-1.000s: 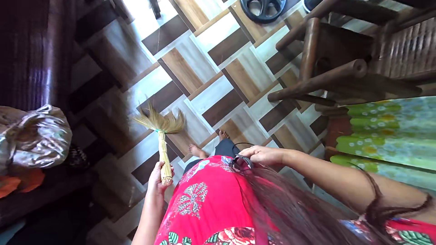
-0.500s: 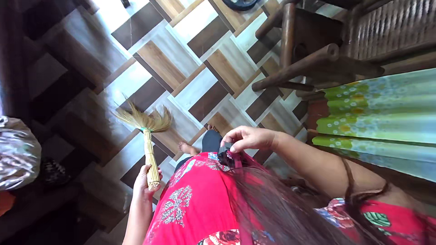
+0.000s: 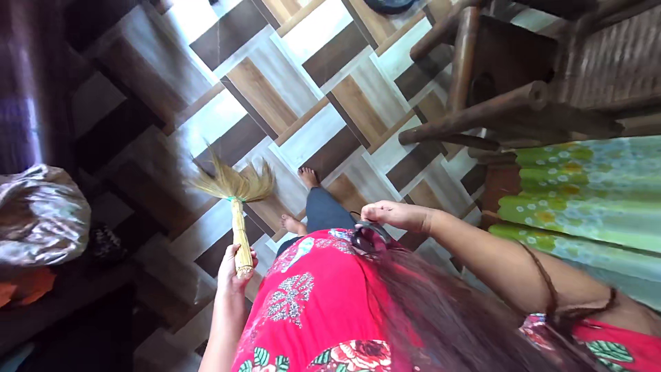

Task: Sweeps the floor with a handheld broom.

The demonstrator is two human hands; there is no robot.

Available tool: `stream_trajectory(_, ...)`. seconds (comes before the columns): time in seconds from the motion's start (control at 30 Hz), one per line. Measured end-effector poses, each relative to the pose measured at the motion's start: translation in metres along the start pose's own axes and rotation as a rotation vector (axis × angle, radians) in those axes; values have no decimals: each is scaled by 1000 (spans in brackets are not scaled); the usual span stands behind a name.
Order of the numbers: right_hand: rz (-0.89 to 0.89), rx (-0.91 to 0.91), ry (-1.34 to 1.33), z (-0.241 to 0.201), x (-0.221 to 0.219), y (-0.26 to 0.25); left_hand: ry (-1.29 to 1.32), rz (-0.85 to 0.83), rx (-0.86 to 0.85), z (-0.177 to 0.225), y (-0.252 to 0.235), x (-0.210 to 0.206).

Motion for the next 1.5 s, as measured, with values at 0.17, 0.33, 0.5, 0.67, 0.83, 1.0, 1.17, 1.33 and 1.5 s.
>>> stream_trajectory(0.17,25,-320,186,-26,22,-77,49,97,-18,22,-3,-30)
stream_trajectory(0.33,13,-234,257,-94,14,-156,-90,80,-200,51,-19,-80)
stream_trajectory(0.5,-226,-311,142,-149,-57,-216,-11,60,-415,78,-44,-130)
stream_trajectory(0.67,-169,-465,197,-159,-118,-227,122,158,-565,69,-25,-119)
stream_trajectory(0.83,-399,-344,334,-127,-139,-225,373,456,-476,38,-1,-94)
stream_trajectory(1.0,-534,-482,274,-131,-165,-254,444,620,-360,25,-3,-66)
stream_trajectory(1.17,-401,-493,409,-154,-181,-299,411,626,-320,53,-36,-53)
stream_trajectory(1.33,-215,-471,258,-146,-155,-318,305,401,-304,75,-65,-68)
stream_trajectory(1.5,-72,-361,371,-119,-118,-301,324,148,-243,61,-73,-108)
Point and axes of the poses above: each hand's wrist, its own y-axis away from the middle knuckle, its own x-axis out of the back of the hand, z = x × y, the point moved 1 cm from there along -y, towards the middle knuckle, and after that the axes turned 3 degrees about z, right-handed, at the moved point
